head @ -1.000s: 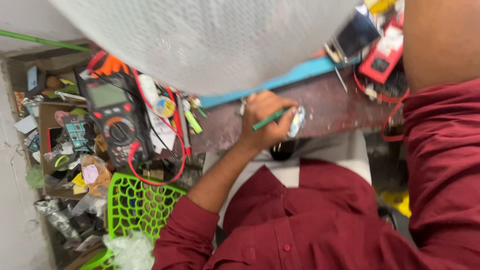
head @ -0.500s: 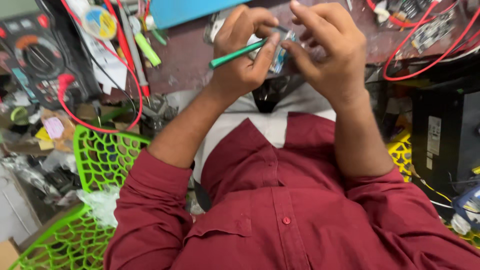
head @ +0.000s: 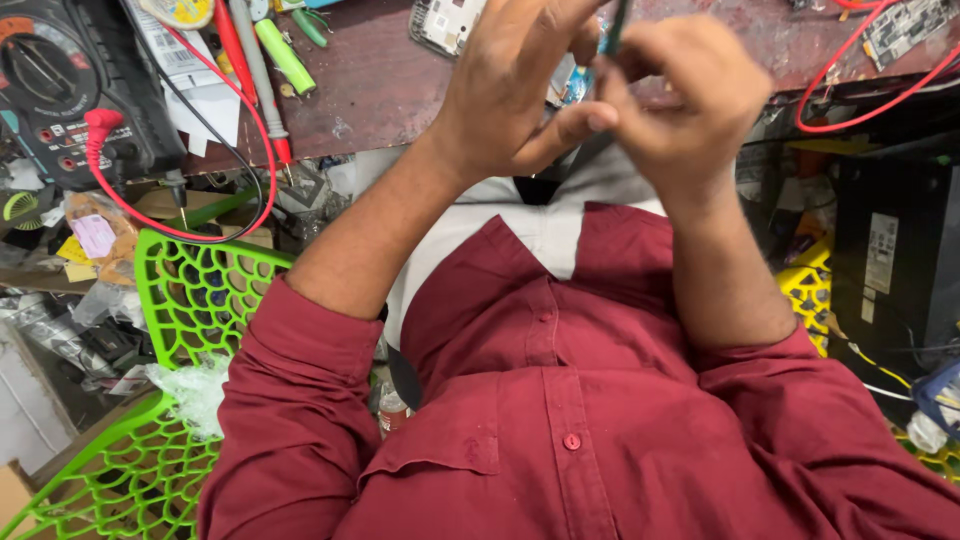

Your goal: The person works at a cluttered electronics workbench, using a computer keyboard and mouse, then handles a small circuit board. They use a green pencil-like tool and a screwdriver to manipulate components on the board.

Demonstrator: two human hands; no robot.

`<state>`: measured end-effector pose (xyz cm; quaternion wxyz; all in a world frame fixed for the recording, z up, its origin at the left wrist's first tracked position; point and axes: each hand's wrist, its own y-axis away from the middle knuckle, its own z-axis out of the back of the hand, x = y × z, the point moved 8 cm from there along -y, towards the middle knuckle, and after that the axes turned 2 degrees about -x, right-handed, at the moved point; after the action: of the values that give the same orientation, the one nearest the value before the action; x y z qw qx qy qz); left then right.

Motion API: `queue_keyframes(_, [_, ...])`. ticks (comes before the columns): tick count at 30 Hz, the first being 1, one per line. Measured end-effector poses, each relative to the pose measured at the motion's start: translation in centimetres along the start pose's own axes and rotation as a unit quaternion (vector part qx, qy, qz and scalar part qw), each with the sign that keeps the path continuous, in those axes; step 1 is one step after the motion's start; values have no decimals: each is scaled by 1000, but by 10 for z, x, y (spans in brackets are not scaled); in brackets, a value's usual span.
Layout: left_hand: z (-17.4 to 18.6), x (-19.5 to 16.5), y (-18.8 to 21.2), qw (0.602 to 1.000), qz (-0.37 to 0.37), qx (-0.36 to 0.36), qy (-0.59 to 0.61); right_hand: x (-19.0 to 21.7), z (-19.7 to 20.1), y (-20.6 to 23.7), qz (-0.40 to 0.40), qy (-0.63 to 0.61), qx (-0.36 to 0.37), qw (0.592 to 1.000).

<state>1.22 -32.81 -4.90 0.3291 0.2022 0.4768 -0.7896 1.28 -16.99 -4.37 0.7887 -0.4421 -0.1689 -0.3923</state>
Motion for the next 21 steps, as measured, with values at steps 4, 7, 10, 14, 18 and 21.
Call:
queue_keyframes(4, [13,-6,5,998,-15,9,-55,-43,9,9,-178,-108,-63,976])
queue_keyframes(7, [19,-6,9,982,-66,72,-160,-53,7,10,-218,-264,-60,938])
queue_keyframes(10, [17,2,9,974,-55,109,-190,-57,0,2,-221,-268,10,938])
queue_keyframes(14, [11,2,8,968,-65,130,-202,-76,2,4,-301,-257,79,915])
queue_keyframes(18, [10,8,6,974,-32,138,-179,-57,18,4,-185,-284,116,934])
queue_keyframes(21, [9,14,8,973,-24,138,-186,-57,19,22,-238,-328,90,910])
